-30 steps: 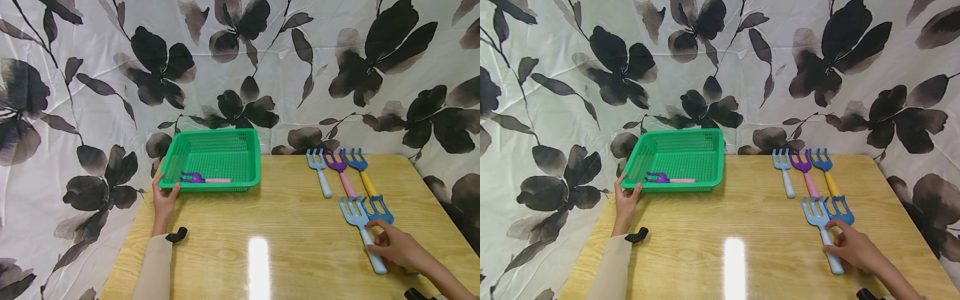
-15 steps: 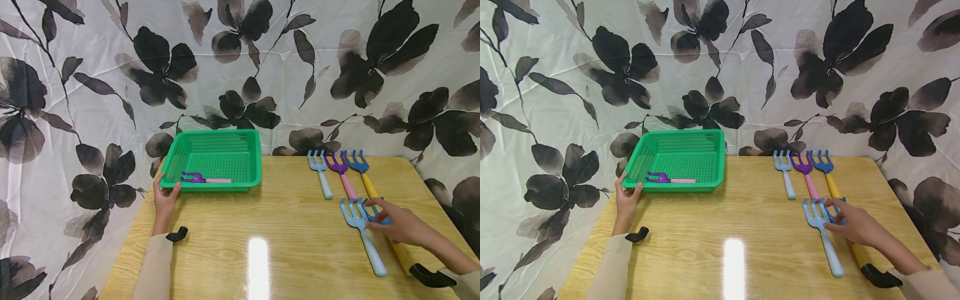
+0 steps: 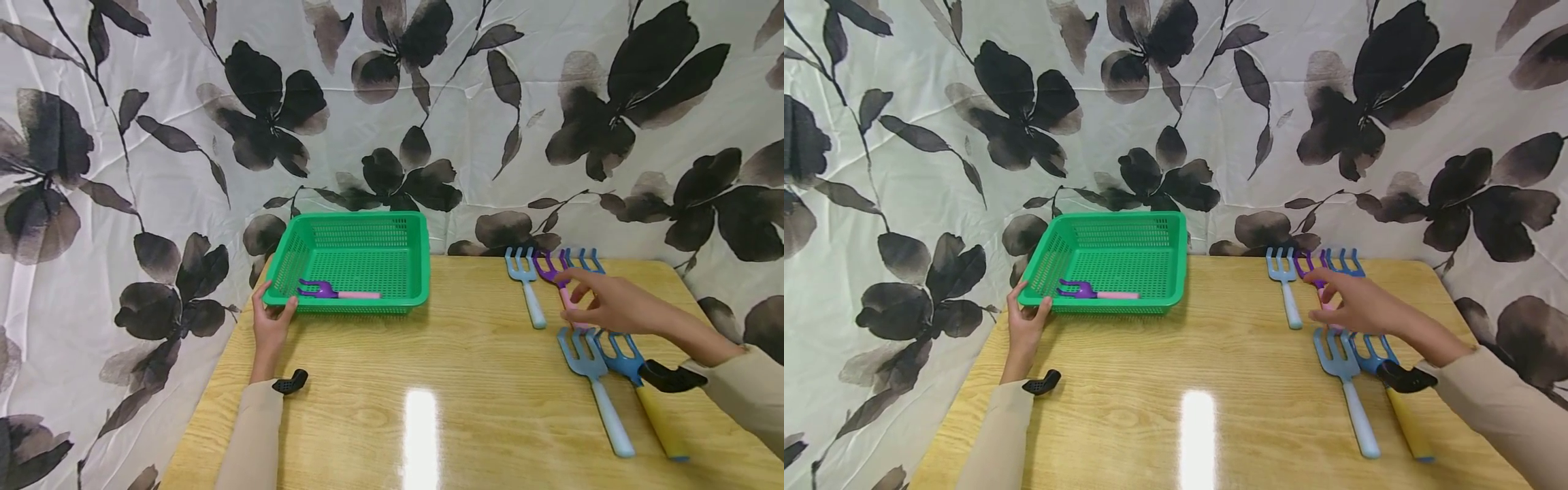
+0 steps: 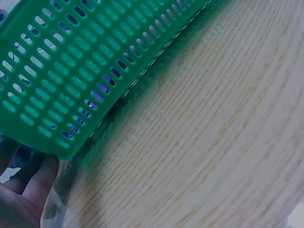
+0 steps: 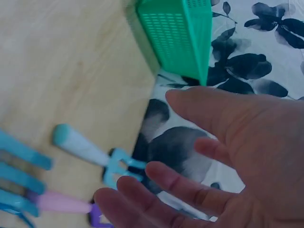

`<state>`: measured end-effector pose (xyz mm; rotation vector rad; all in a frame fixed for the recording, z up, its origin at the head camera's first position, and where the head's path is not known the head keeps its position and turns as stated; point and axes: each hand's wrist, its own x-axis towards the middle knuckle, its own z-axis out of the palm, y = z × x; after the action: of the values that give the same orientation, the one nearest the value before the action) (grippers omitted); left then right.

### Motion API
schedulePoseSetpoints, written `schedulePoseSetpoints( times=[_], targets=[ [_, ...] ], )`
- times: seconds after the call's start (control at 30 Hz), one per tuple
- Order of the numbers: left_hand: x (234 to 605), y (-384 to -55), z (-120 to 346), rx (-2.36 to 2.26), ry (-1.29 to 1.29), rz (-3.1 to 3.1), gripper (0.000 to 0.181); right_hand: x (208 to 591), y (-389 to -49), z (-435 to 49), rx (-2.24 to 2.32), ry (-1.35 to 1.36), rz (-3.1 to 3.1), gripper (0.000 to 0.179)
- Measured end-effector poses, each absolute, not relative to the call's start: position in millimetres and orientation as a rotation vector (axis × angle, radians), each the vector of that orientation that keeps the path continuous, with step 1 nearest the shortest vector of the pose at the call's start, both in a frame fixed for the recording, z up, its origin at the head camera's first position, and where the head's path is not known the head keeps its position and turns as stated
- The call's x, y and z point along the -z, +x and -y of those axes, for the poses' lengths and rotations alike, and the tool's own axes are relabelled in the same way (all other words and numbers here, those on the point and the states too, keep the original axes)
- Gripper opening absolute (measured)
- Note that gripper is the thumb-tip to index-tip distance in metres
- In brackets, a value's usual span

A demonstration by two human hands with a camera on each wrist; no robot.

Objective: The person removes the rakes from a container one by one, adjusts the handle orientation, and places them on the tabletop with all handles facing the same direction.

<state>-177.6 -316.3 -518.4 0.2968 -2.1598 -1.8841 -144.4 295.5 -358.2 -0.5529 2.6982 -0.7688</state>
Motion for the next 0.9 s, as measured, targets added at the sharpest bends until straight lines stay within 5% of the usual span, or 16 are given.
schedulePoseSetpoints(
  times=[0.57,0.9],
  targets=[
    [486.3,-162.5,305.4,1.867,0.257,2.205,0.076,306.9,-233.3,-206.5,0.762,-0.959,-2.632,0.061],
    [520.4,-176.7,317.8,1.853,0.284,2.183,0.076,302.2,-277.4,-144.2,0.748,-1.036,-2.486,0.063]
  ],
)
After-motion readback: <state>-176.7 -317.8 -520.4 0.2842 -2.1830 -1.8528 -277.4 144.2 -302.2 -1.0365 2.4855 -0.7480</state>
